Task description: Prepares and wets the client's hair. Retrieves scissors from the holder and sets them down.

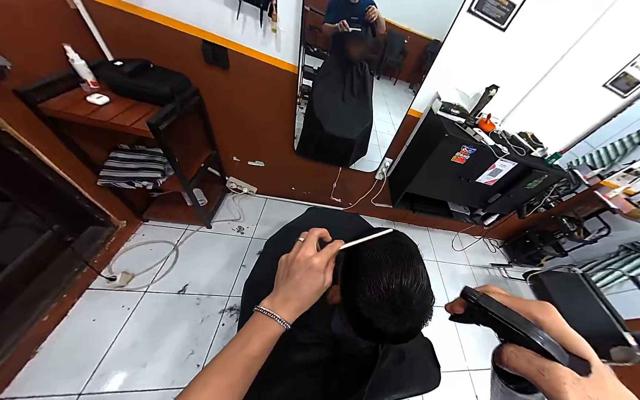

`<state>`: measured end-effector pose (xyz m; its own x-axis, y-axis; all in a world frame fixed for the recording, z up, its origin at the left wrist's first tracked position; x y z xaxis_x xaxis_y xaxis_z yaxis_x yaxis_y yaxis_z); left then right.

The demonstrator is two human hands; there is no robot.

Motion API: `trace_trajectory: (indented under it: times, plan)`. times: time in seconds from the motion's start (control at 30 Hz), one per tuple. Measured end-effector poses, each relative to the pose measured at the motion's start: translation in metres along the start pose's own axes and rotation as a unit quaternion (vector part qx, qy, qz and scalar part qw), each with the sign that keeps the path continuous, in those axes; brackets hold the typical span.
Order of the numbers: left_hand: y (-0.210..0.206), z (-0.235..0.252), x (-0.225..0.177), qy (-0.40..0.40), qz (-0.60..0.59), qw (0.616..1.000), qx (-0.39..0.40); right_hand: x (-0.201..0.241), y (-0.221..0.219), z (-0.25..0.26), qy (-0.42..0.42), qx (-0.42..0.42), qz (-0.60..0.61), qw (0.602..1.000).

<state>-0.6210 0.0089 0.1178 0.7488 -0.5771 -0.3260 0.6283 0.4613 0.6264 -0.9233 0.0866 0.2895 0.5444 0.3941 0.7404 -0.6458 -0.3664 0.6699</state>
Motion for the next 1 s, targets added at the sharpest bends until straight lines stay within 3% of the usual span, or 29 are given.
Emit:
trace_trajectory:
  times: [0.1, 0.2, 0.27, 0.4, 0.47, 0.57, 0.7, 0.83, 0.87, 0.93, 1.0]
  plan:
    - [-0.013, -0.006, 0.008, 0.076, 0.004, 0.995, 0.064, -0.001, -0.001, 0.020, -0.041, 0.000, -0.011, 0.999]
    - [-0.010, -0.006, 0.014, 0.223, 0.020, 0.950, 0.217, -0.004, -0.004, 0.033, -0.114, -0.022, -0.039, 0.992]
    - [-0.005, -0.015, 0.020, 0.264, 0.011, 0.947, 0.180, -0.004, -0.001, 0.032, -0.125, -0.008, -0.048, 0.991]
    - [0.019, -0.033, -0.010, 0.127, -0.059, 0.983, -0.121, 0.004, 0.003, 0.038, -0.100, 0.028, -0.081, 0.991]
    - [0.021, -0.038, -0.033, 0.048, -0.125, 0.977, -0.164, 0.007, -0.001, 0.044, -0.112, 0.019, -0.104, 0.988]
    - [0.007, -0.044, -0.038, 0.020, -0.100, 0.985, -0.137, 0.016, 0.001, 0.046, -0.113, 0.044, -0.127, 0.984]
    - [-0.017, -0.041, -0.014, 0.075, -0.046, 0.993, -0.076, 0.016, 0.003, 0.038, -0.074, 0.043, -0.101, 0.991]
    - [-0.015, -0.027, 0.014, 0.225, -0.014, 0.965, 0.132, -0.003, 0.006, 0.017, -0.037, 0.003, -0.045, 0.998]
    - [-0.009, -0.022, 0.020, 0.241, -0.008, 0.961, 0.138, -0.010, 0.008, 0.009, -0.030, -0.006, -0.028, 0.999]
    - [0.011, -0.009, 0.023, 0.181, -0.008, 0.981, 0.066, -0.023, 0.012, -0.007, -0.024, -0.031, 0.000, 0.999]
    - [0.034, 0.009, 0.009, 0.024, -0.045, 0.999, -0.001, -0.032, 0.016, -0.021, -0.021, -0.053, 0.029, 0.998]
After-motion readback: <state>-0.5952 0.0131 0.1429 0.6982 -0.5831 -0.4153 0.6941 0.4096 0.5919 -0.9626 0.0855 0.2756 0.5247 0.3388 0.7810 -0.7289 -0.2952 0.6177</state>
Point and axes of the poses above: each hand's wrist, its own z-axis towards the middle knuckle, its own y-axis out of the back of the hand, x = y × z, the point moved 1 cm from there along z, towards the middle knuckle, and after that the axes turned 10 degrees about -y, right-handed, at the moved point
